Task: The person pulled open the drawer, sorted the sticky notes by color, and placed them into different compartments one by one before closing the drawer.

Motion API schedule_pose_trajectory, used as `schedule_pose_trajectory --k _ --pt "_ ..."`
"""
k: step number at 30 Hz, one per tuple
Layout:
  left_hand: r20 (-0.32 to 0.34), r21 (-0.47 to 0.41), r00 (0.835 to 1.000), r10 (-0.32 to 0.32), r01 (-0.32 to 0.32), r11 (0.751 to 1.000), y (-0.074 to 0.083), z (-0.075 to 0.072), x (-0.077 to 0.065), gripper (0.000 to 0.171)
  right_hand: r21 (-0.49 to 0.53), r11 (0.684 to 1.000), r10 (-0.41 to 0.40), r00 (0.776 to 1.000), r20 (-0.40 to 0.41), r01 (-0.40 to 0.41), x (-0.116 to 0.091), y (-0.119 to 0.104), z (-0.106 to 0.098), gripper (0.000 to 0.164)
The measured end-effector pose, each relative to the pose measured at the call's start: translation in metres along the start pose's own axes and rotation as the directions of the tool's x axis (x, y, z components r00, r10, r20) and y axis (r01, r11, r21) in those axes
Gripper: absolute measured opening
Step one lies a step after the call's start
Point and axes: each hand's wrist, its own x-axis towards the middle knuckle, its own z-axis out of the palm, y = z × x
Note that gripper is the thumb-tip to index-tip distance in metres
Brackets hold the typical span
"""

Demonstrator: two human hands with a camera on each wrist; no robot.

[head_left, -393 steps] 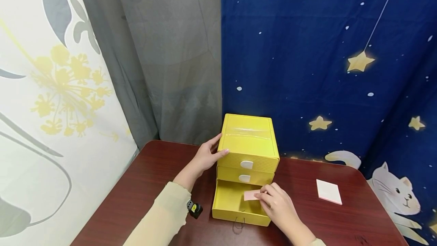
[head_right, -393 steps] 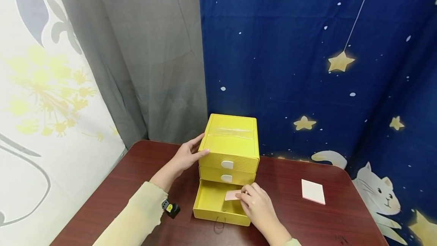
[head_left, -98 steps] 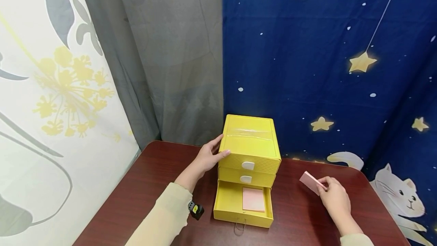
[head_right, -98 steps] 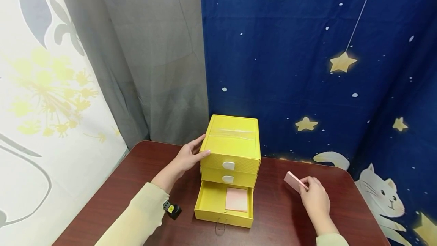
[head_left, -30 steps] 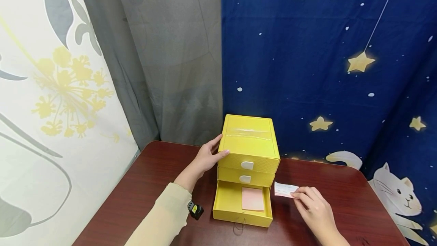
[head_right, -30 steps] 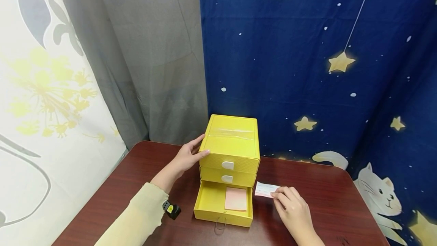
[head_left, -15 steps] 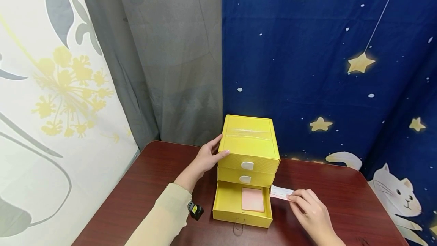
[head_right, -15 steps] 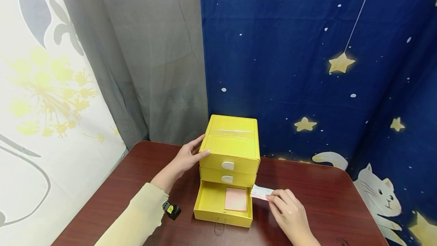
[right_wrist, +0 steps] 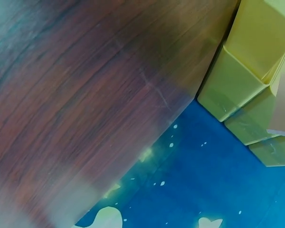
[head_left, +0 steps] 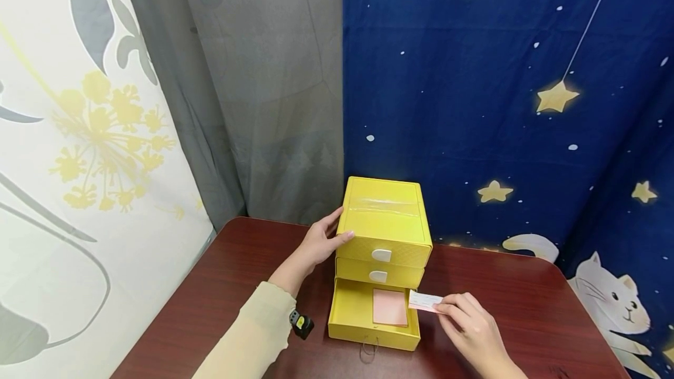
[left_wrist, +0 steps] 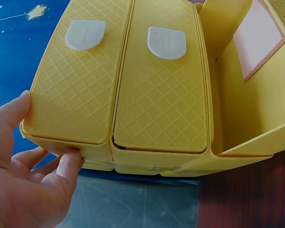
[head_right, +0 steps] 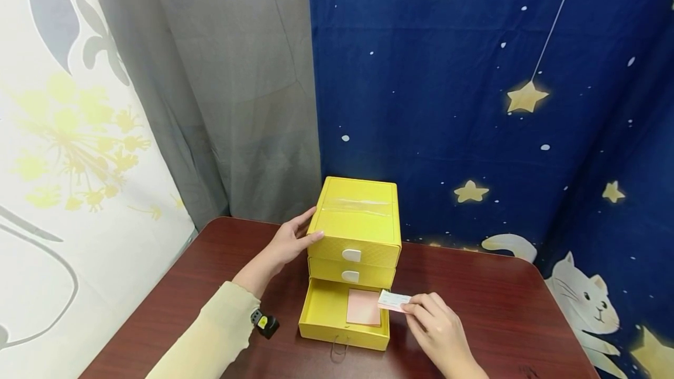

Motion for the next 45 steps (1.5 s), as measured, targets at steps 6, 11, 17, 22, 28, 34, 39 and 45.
schedule_pose_trajectory --k 6,11,17,22,28,34,39,45 --pt "0.004 0.006 1.0 -0.012 0.012 1.0 -0.005 -0.001 0.004 0.072 0.014 1.0 0.004 1.0 0.021 -0.004 0.003 -0.005 0.008 0.028" --pt "-0.007 -0.007 1.0 -0.006 0.006 1.0 -0.025 -0.001 0.018 0.074 0.038 0.999 -0.031 0.999 0.008 0.031 0.006 -0.008 0.017 0.028" --pt "-0.012 -0.01 1.0 0.011 -0.011 1.0 -0.035 0.0 0.023 0.076 0.053 0.996 -0.067 0.998 -0.009 0.068 0.008 -0.01 0.025 0.028" --pt "-0.011 -0.01 1.0 0.016 -0.016 1.0 -0.035 0.0 0.023 0.076 0.07 0.994 -0.079 0.997 -0.019 0.08 0.01 -0.011 0.03 0.028" --pt "-0.014 -0.013 1.0 0.017 -0.017 1.0 -0.036 0.0 0.024 0.076 0.085 0.992 -0.088 0.996 -0.003 0.088 0.012 -0.014 0.035 0.03" --pt "-0.017 -0.006 1.0 0.011 -0.011 1.0 -0.034 0.001 0.023 0.076 0.109 0.988 -0.11 0.994 -0.004 0.109 0.011 -0.016 0.042 0.028" --pt "-0.019 -0.005 1.0 0.006 -0.006 1.0 -0.033 0.001 0.021 0.076 0.111 0.987 -0.115 0.993 0.006 0.114 0.012 -0.019 0.046 0.027" --pt "-0.02 -0.006 1.0 0.008 -0.009 1.0 -0.033 0.002 0.021 0.077 0.105 0.987 -0.125 0.992 0.006 0.124 0.013 -0.021 0.049 0.028"
